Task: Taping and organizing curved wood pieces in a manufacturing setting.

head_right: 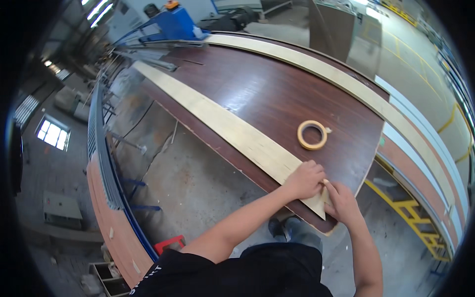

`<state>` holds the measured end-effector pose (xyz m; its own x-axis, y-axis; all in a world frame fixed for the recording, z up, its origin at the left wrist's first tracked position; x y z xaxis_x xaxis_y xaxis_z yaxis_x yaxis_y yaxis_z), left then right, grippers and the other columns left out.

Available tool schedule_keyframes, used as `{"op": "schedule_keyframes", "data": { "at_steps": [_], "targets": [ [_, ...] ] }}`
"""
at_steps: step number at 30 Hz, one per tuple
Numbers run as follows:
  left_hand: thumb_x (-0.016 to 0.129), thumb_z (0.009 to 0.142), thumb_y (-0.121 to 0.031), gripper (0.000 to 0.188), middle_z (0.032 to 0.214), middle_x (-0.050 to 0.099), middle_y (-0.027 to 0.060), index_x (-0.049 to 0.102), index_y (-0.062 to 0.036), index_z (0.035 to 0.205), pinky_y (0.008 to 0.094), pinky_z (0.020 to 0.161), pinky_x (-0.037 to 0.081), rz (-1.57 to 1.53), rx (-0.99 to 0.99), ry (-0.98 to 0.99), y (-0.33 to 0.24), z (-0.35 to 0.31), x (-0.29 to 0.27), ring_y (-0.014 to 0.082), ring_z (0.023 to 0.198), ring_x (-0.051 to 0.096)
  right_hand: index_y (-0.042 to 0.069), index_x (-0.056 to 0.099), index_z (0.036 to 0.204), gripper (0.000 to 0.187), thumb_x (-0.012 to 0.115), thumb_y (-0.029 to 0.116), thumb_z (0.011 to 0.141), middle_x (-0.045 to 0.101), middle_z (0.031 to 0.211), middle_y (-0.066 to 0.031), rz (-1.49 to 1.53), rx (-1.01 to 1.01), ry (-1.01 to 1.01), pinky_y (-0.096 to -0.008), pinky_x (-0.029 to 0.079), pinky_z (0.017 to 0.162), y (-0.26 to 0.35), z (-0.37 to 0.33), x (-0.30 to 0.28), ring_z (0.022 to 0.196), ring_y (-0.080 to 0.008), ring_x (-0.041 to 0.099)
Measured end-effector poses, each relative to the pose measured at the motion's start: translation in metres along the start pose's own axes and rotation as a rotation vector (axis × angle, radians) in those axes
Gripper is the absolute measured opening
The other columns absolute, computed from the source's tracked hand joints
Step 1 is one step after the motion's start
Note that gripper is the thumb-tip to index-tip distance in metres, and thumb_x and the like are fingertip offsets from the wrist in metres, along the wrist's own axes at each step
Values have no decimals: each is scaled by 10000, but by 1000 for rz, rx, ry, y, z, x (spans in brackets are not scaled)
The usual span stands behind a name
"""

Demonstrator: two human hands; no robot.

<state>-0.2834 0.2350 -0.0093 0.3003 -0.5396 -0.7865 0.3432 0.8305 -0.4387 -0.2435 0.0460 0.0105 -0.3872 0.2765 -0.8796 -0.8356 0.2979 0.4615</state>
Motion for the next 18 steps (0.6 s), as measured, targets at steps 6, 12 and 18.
{"op": "schedule_keyframes", "data": {
  "at_steps": [6, 12, 18],
  "targets": [
    [676, 722, -206, 160, 886, 580, 61, 618, -99, 826, 383, 760, 450, 36, 44, -39, -2, -4, -5, 259, 885, 538, -13, 463, 1325, 736, 741, 170, 669, 556, 1226, -216, -102, -72, -82, -468, 467, 922, 5, 1, -4, 1081, -403, 561],
    [682, 729, -219, 177, 910, 574, 51, 616, -101, 843, 367, 772, 431, 89, 12, 15, -8, 2, -3, 245, 906, 527, -15, 477, 1288, 678, 712, 168, 679, 580, 1156, -207, -40, 19, 24, -480, 487, 846, 3, 5, -12, 1001, -390, 586],
    [692, 735, -233, 197, 926, 573, 41, 608, -104, 858, 369, 795, 430, 90, -17, 40, -10, 5, -3, 244, 912, 522, 10, 467, 1329, 705, 697, 184, 687, 563, 1182, -159, -113, -108, -116, -435, 470, 778, 0, -2, -8, 945, -328, 586]
  ]
}}
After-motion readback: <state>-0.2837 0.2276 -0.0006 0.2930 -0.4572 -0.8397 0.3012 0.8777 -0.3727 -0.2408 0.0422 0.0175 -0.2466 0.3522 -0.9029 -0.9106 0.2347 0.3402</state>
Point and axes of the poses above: each hand's wrist, its own z-axis towards the middle knuckle, its own x-axis out of the palm, y = z × x, the point moved 2 cm from there along z, towards the middle knuckle
